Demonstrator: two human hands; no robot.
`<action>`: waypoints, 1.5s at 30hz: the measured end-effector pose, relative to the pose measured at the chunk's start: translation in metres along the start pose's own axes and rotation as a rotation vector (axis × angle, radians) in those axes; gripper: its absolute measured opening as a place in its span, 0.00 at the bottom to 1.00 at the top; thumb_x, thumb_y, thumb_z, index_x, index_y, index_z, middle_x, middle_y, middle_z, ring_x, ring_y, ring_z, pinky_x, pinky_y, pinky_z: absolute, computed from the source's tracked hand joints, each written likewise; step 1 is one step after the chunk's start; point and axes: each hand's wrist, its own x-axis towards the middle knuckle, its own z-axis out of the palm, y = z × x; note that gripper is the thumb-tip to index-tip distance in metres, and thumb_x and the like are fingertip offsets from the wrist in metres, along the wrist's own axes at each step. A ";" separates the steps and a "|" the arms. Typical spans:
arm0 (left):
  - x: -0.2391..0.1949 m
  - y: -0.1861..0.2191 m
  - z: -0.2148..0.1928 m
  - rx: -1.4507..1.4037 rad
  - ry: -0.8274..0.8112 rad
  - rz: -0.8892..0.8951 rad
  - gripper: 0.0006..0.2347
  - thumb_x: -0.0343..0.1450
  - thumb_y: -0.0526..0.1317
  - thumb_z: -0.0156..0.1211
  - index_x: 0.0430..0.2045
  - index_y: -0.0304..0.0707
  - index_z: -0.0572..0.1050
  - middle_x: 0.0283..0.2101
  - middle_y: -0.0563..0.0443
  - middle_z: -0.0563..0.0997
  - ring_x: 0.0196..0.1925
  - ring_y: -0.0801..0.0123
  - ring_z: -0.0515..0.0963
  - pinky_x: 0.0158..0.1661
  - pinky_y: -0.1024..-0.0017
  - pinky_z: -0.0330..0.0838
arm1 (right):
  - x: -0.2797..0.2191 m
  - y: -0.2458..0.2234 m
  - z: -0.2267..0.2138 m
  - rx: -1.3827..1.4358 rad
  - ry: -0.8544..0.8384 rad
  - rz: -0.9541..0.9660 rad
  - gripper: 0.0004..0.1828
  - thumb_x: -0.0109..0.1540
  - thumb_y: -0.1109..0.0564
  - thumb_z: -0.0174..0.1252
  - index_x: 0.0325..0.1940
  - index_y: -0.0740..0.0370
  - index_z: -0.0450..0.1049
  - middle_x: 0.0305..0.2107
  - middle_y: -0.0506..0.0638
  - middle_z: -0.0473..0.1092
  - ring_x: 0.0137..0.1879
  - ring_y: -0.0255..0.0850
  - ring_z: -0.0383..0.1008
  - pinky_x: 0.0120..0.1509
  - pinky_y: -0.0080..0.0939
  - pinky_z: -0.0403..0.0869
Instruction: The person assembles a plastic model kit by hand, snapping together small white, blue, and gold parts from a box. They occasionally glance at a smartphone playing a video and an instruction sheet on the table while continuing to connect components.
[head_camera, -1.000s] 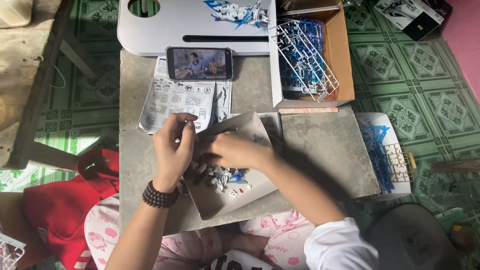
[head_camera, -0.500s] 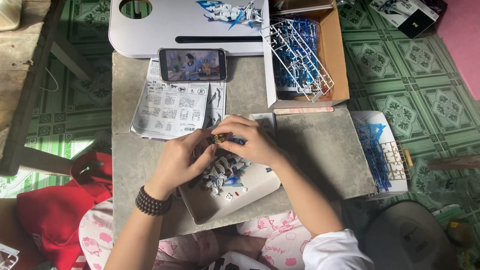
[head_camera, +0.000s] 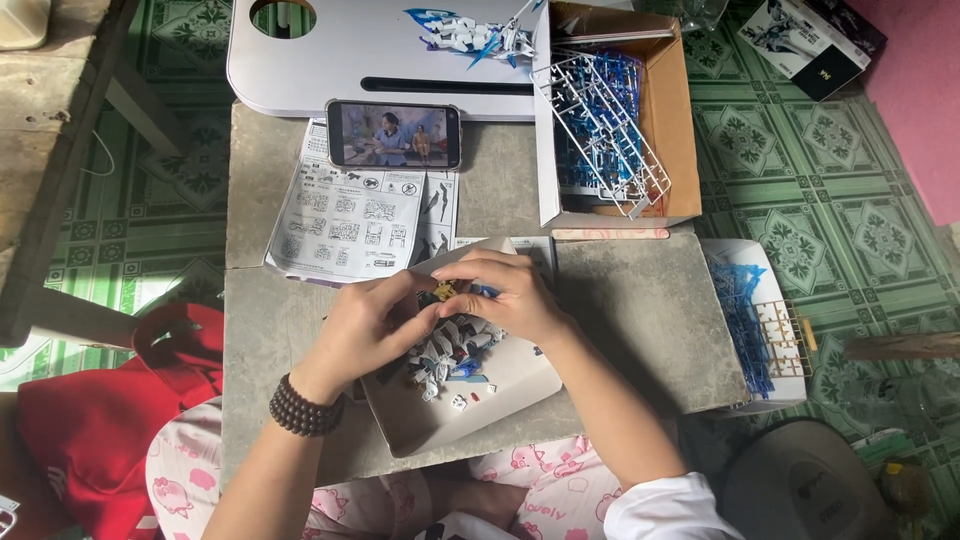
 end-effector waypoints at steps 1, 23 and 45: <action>0.000 0.002 -0.001 0.001 0.020 0.008 0.08 0.64 0.41 0.58 0.24 0.34 0.75 0.10 0.48 0.73 0.07 0.66 0.68 0.15 0.75 0.63 | -0.001 0.000 0.000 0.018 -0.004 0.011 0.16 0.48 0.61 0.68 0.40 0.61 0.77 0.26 0.51 0.74 0.31 0.37 0.75 0.38 0.37 0.74; -0.001 -0.005 0.007 0.023 0.074 0.009 0.09 0.66 0.43 0.53 0.26 0.37 0.75 0.10 0.47 0.73 0.06 0.67 0.67 0.13 0.75 0.62 | -0.008 0.014 0.002 0.235 -0.033 0.155 0.16 0.52 0.66 0.64 0.44 0.70 0.74 0.32 0.61 0.75 0.37 0.45 0.77 0.40 0.40 0.76; 0.009 0.013 0.000 -0.019 0.117 -0.065 0.14 0.70 0.45 0.45 0.24 0.34 0.74 0.09 0.44 0.70 0.08 0.65 0.67 0.13 0.74 0.61 | -0.002 0.003 0.005 0.067 0.076 0.097 0.15 0.49 0.64 0.68 0.39 0.67 0.75 0.25 0.54 0.75 0.31 0.38 0.76 0.38 0.35 0.75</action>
